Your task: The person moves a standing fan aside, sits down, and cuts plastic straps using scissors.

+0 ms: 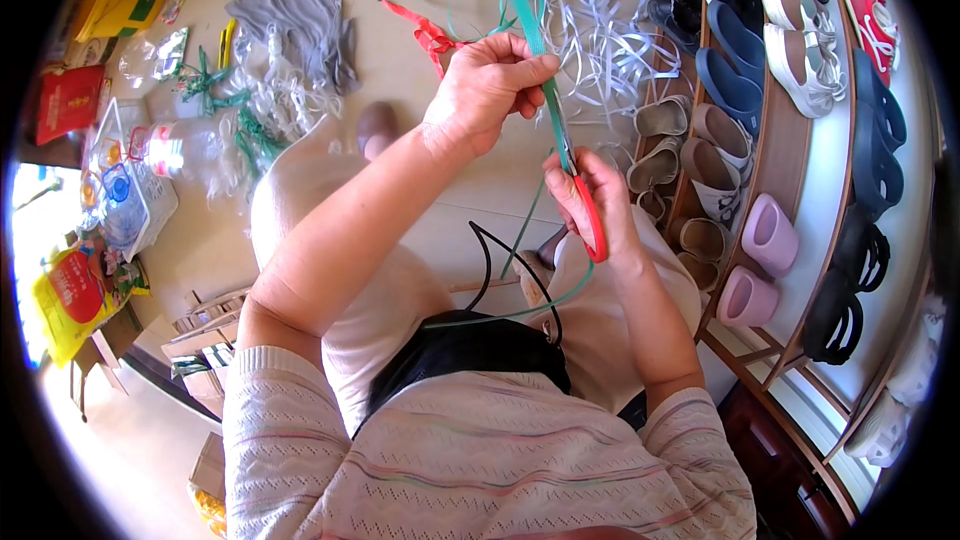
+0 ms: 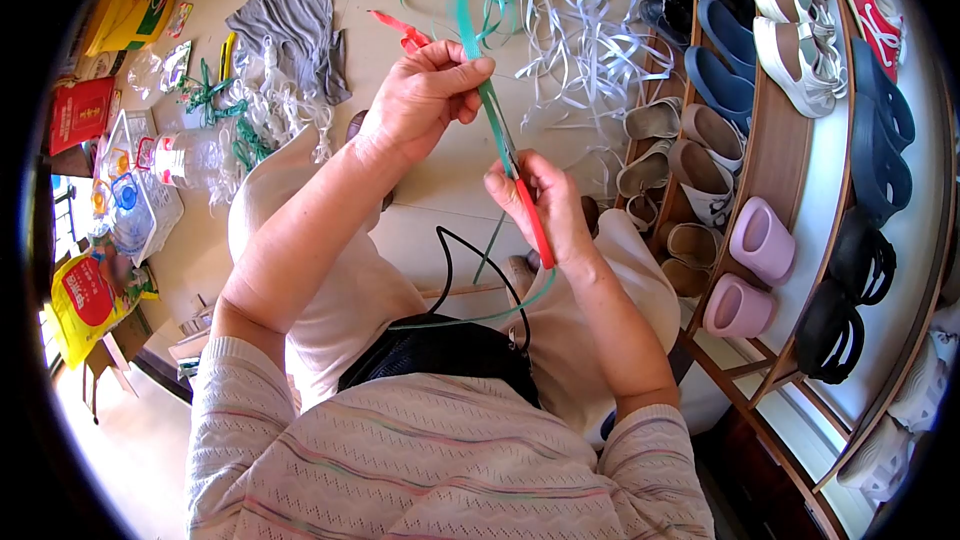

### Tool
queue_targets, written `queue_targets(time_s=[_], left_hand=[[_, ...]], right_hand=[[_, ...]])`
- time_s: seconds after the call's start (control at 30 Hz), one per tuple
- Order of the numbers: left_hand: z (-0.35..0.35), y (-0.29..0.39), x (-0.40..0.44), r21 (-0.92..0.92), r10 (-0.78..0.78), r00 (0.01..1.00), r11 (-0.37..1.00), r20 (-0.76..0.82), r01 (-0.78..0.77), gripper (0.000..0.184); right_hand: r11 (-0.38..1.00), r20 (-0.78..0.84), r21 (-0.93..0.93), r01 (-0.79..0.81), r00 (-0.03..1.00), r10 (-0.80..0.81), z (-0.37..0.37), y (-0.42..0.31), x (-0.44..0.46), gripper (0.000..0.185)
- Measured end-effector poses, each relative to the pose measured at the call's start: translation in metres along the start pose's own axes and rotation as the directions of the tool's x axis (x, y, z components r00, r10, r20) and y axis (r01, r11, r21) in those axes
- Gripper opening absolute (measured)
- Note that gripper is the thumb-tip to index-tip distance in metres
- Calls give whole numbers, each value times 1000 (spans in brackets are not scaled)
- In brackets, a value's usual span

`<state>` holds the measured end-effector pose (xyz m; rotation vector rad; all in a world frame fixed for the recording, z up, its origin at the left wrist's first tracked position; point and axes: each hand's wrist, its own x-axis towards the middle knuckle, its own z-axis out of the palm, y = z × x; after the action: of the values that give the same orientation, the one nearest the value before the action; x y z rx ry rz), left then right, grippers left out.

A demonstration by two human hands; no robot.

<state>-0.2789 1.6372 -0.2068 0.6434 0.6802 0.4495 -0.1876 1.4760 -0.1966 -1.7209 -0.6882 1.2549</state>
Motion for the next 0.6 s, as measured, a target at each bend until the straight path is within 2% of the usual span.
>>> queue_targets(time_s=[0.2,0.4,0.6], left_hand=[[-1,8,1,-15,-60,998,998,2,60,12],[-8,13,11,-20,15,1000,1000,6,-15,12],[-2,5,4,32,18,1000,999,-3,-18,14]], right_hand=[[1000,7,3,-9,1000,9,2,-7,-3,20],[999,9,-32,-4,1000,4,1,-1,-4,19],[998,46,70,-4,999,1,0,1,-1,20]])
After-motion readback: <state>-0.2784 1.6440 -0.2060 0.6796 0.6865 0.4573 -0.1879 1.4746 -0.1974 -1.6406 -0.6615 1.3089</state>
